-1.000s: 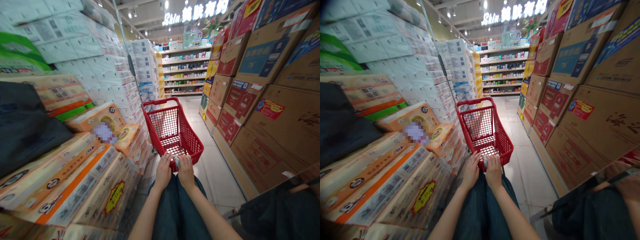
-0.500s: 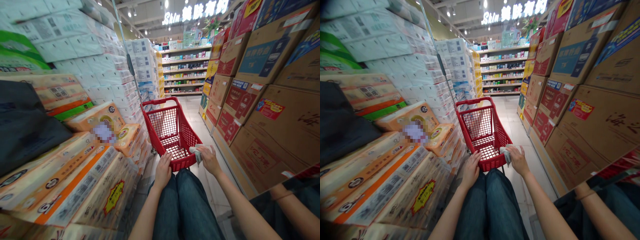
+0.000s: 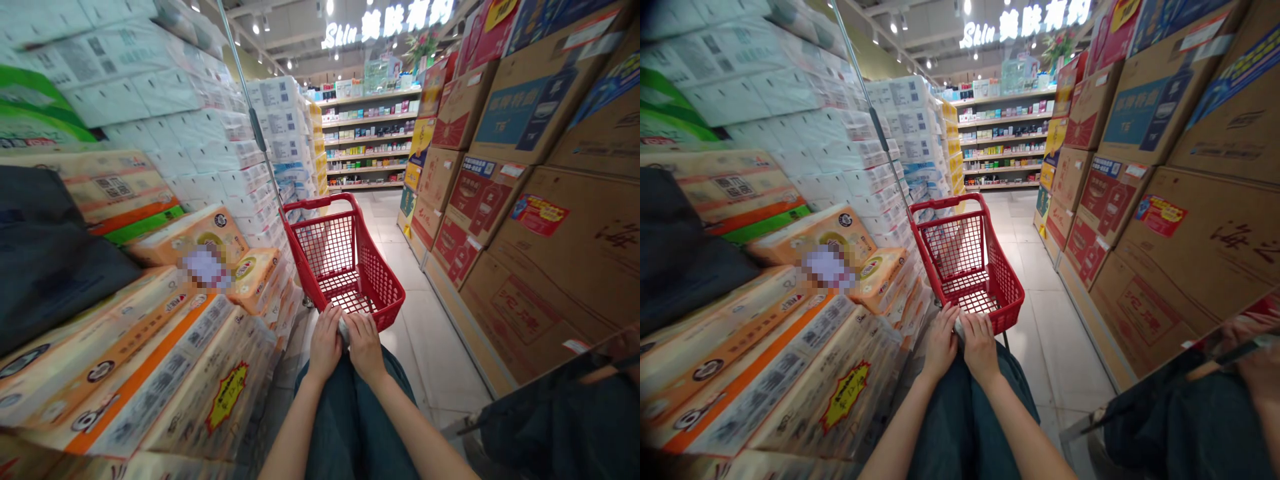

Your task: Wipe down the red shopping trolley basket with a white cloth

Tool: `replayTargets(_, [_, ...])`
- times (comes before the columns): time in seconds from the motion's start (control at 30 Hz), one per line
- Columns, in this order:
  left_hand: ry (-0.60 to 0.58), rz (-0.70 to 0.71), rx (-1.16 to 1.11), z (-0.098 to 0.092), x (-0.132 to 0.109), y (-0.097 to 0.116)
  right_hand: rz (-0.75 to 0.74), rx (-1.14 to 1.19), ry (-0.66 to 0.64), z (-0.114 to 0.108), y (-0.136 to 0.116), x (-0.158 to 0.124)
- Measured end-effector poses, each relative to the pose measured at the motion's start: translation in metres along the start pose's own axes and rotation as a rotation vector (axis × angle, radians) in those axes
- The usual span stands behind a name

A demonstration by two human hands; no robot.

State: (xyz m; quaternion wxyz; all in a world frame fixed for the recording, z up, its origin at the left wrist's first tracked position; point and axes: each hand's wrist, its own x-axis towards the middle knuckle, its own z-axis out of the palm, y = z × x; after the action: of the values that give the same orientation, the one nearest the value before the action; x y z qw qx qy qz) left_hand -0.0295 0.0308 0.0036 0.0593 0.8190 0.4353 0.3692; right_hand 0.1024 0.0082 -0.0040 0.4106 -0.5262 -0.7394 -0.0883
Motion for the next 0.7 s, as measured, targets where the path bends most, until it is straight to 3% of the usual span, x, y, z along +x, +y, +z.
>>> replayTargets(0.1, [-0.037, 0.017, 0.015, -0.005, 0.001, 0.000, -0.130, -0.025, -0.078, -0.022, 0.047, 0.001])
replayTargets(0.23, [-0.055, 0.015, 0.024, -0.010, 0.003, 0.003, -0.078, -0.109, -0.061, -0.057, 0.124, 0.008])
replayTargets(0.33, [-0.052, 0.010, 0.022, -0.011, 0.004, 0.008, -0.043, -0.129, -0.065, -0.067, 0.148, 0.011])
replayTargets(0.43, [-0.036, -0.019, 0.018, -0.010, 0.003, 0.011, 0.067, -0.115, 0.041, -0.055, 0.129, 0.008])
replayTargets(0.53, [-0.014, -0.023, 0.034, -0.007, 0.001, 0.012, 0.120, -0.066, 0.105, -0.030, 0.082, 0.002])
replayTargets(0.7, [0.016, -0.029, 0.074, -0.003, -0.001, 0.007, 0.050, 0.028, 0.071, 0.000, 0.006, -0.004])
